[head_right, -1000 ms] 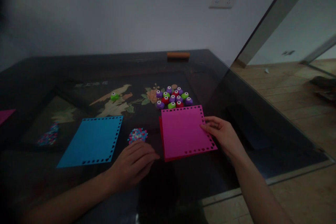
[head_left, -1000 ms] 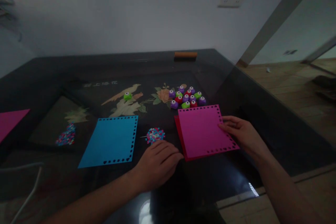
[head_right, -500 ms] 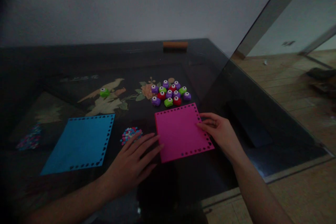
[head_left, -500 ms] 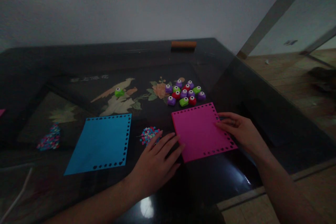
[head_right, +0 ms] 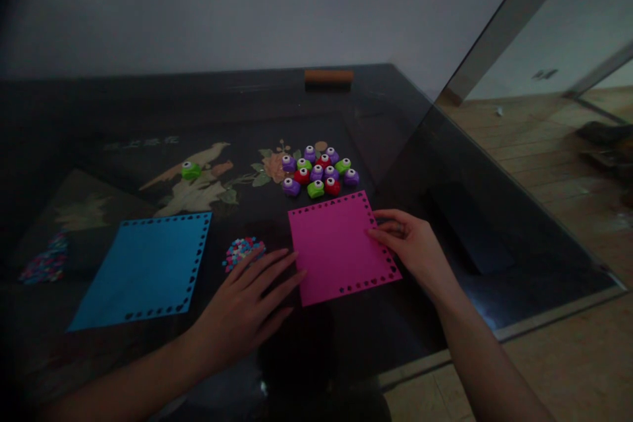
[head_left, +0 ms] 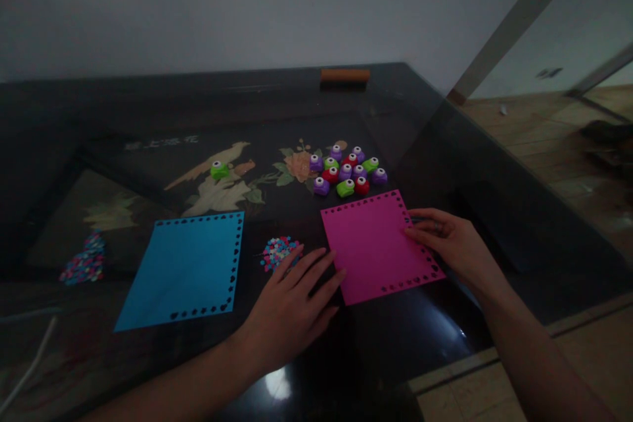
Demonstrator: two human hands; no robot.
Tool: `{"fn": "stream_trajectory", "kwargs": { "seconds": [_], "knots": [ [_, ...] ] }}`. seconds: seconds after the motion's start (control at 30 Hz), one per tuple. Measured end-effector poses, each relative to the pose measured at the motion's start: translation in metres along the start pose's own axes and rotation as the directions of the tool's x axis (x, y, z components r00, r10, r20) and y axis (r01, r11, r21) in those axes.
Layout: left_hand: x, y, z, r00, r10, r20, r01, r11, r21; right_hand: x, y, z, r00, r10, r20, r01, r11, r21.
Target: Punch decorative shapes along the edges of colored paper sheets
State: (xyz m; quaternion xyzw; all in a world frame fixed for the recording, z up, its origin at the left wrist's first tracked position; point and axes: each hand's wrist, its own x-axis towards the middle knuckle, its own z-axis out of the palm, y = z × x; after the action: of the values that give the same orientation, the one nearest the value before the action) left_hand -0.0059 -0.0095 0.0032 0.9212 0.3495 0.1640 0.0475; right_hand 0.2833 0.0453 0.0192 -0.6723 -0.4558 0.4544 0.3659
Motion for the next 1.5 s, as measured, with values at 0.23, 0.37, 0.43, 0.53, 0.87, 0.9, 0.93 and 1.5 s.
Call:
{"fn": "stream_trajectory", "kwargs": {
  "seconds": [0.23, 0.37, 0.43, 0.53, 0.87, 0.9, 0.93, 1.5],
  "knots": [
    [0.0, 0.0, 0.0, 1.0, -0.005, 0.004, 0.005, 1.0, -0.019, 0.0, 0.0, 0.0, 0.999, -0.033, 0.024, 0.034, 0.999, -0.036],
    [0.0, 0.0, 0.001, 1.0, -0.003, 0.0, 0.003, 1.0, -0.009, 0.0, 0.002, -0.003, 0.994, -0.109, -0.014, 0.107, 0.989, -0.1],
    [0.0, 0.0, 0.001, 1.0, -0.003, 0.002, 0.003, 1.0, -0.005, 0.0, 0.005, -0.005, 0.985, -0.168, -0.047, 0.159, 0.974, -0.161],
    [0.0, 0.0, 0.0, 1.0, -0.01, -0.001, 0.01, 1.0, 0.0, 0.002, 0.009, -0.006, 0.966, -0.249, -0.069, 0.224, 0.94, -0.256],
    [0.0, 0.001, -0.002, 0.997, 0.026, -0.076, -0.028, 0.999, -0.029, 0.007, 0.012, -0.003, 0.922, -0.387, -0.015, 0.334, 0.814, -0.474],
    [-0.001, 0.001, -0.002, 0.995, 0.036, -0.089, -0.04, 0.998, -0.043, 0.006, 0.011, -0.003, 0.922, -0.388, -0.011, 0.335, 0.809, -0.483],
    [-0.001, 0.002, -0.001, 0.994, 0.044, -0.099, -0.05, 0.997, -0.058, 0.006, 0.011, -0.003, 0.922, -0.387, -0.009, 0.334, 0.804, -0.492],
    [-0.001, 0.002, 0.003, 0.988, 0.097, -0.121, -0.112, 0.987, -0.118, 0.006, 0.01, -0.001, 0.913, -0.407, -0.007, 0.34, 0.771, -0.539]
  ]
}}
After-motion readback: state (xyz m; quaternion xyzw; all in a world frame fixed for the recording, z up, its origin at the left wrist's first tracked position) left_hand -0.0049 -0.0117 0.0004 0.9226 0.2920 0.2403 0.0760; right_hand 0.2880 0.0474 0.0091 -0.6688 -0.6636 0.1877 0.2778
